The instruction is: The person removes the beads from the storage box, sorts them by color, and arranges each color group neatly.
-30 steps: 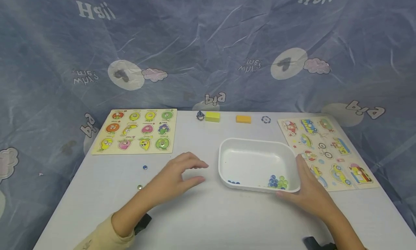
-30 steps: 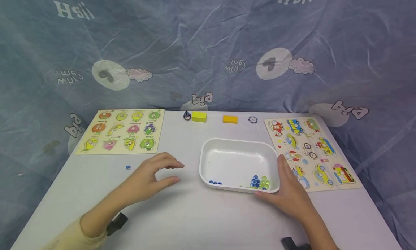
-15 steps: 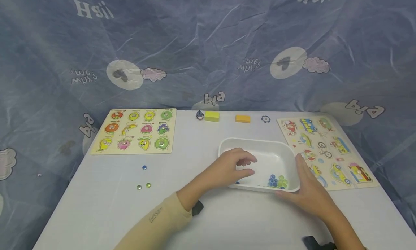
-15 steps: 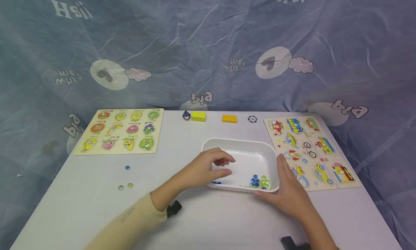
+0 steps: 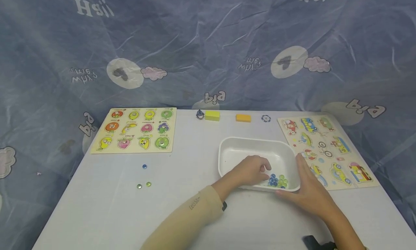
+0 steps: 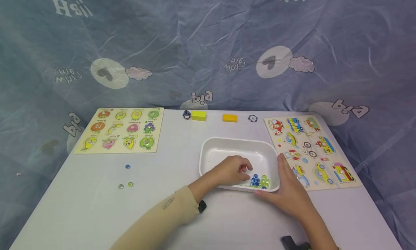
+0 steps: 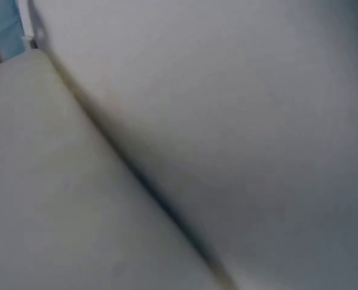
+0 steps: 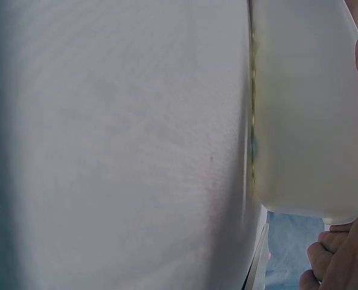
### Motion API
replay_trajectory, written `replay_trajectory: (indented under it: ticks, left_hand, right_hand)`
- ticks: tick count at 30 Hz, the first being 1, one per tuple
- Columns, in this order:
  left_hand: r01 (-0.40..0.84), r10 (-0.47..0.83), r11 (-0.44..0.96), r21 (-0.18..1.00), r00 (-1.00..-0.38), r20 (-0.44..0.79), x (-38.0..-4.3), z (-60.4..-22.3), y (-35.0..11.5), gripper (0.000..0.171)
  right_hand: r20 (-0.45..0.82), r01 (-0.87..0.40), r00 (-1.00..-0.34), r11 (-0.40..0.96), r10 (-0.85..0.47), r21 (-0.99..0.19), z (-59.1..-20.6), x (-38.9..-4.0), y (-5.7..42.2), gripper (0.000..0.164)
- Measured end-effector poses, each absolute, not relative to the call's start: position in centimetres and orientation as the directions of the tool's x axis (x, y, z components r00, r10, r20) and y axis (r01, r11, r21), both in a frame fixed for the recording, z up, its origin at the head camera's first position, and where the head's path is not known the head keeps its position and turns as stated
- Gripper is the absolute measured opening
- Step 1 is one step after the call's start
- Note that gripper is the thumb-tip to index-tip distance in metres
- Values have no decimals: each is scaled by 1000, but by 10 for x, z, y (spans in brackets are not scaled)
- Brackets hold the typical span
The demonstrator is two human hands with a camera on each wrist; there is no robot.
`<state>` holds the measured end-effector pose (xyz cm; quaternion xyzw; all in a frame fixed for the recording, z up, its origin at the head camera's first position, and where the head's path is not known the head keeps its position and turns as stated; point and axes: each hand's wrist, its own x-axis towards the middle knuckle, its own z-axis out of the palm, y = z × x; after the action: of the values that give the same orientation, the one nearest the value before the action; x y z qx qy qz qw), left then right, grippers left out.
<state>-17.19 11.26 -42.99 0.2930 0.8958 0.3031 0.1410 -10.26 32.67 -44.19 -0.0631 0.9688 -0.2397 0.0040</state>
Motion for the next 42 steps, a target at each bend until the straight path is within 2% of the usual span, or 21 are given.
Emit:
replay_trajectory:
  ticks: [9, 19, 34, 42]
  left_hand:
    - [357, 592, 669, 652, -787, -176, -174, -436, 117, 15]
    - [377, 625, 665, 644, -753, -204, -178, -439, 120, 7]
    - [423, 693, 636, 645, -681, -237, -178, -435, 126, 7]
    - [403, 691, 645, 649, -671, -269, -178, -436, 128, 10]
  right_hand:
    - [31, -126, -991, 873, -126, -470, -443, -103, 327, 131]
    - [22, -119, -992, 876, -123, -468, -443, -104, 327, 131]
    - [11, -115, -992, 878, -124, -465, -444, -104, 328, 130]
    - [17, -112, -993, 881, -117, -461, -444, -104, 328, 131]
